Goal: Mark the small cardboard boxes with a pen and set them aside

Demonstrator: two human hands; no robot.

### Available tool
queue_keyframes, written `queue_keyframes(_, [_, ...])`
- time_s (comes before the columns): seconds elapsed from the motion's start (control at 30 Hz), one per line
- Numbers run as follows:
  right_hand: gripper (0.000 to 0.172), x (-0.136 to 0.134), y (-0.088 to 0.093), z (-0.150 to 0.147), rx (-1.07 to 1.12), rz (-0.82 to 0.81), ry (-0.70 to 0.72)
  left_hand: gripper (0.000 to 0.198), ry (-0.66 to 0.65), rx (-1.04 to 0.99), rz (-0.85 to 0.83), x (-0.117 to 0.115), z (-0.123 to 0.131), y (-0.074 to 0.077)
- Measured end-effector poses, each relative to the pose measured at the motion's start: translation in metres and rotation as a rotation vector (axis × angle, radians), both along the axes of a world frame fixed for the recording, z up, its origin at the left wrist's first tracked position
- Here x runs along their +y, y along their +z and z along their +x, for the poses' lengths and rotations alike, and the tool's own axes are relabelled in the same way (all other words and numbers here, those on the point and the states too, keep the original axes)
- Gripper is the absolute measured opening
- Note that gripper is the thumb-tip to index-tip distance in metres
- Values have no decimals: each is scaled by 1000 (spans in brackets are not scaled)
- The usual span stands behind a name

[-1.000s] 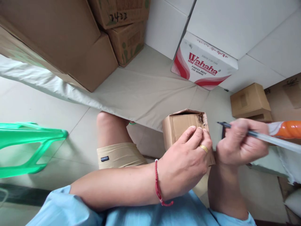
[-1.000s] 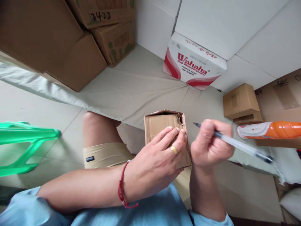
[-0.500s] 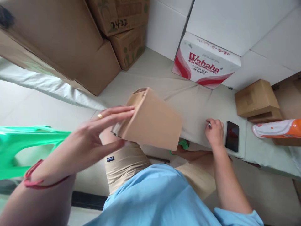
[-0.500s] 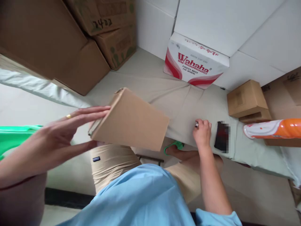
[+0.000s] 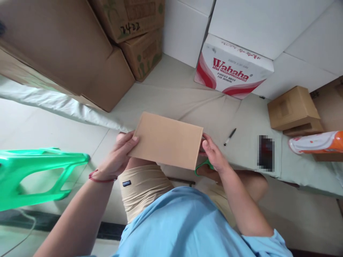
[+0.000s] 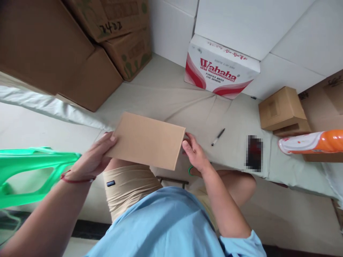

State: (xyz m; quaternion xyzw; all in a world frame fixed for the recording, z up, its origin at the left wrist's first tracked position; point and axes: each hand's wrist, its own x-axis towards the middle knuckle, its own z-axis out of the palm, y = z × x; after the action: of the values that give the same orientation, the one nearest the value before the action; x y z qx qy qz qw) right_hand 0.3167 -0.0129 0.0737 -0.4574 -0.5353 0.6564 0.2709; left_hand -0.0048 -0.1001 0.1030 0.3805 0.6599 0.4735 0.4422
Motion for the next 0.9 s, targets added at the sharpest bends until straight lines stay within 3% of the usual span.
queue_keyframes(0.1, [81,-9,0,-19,83,91,-5,49,39,-166,-60,-7,5,4])
queue_keyframes(0.2, [94,-19,1,-18,146,24,-29,49,41,-217,-61,-18,6,7])
queue_keyframes(0.33, [129,-30,7,11,207,-180,-137,52,-115,-122,-7,-21,7,6])
queue_keyframes(0.43, [142,-35,14,44,218,-260,-187,64,-196,-22,-2,-9,16,2])
queue_keyframes(0.5, [136,-38,18,65,184,-269,-140,64,-209,16,-11,2,27,0])
queue_keyframes(0.6, [107,-47,27,92,103,-275,-5,60,-249,-92,-7,16,49,0])
queue_keyframes(0.67, [91,-53,37,109,33,-247,-17,61,-285,-176,-8,21,62,-1])
queue_keyframes(0.8, [83,-42,70,155,-154,-90,-344,57,-286,-201,-12,21,74,-9])
queue_keyframes(0.9, [71,2,87,199,-242,75,-659,51,-245,-209,-53,17,67,-18])
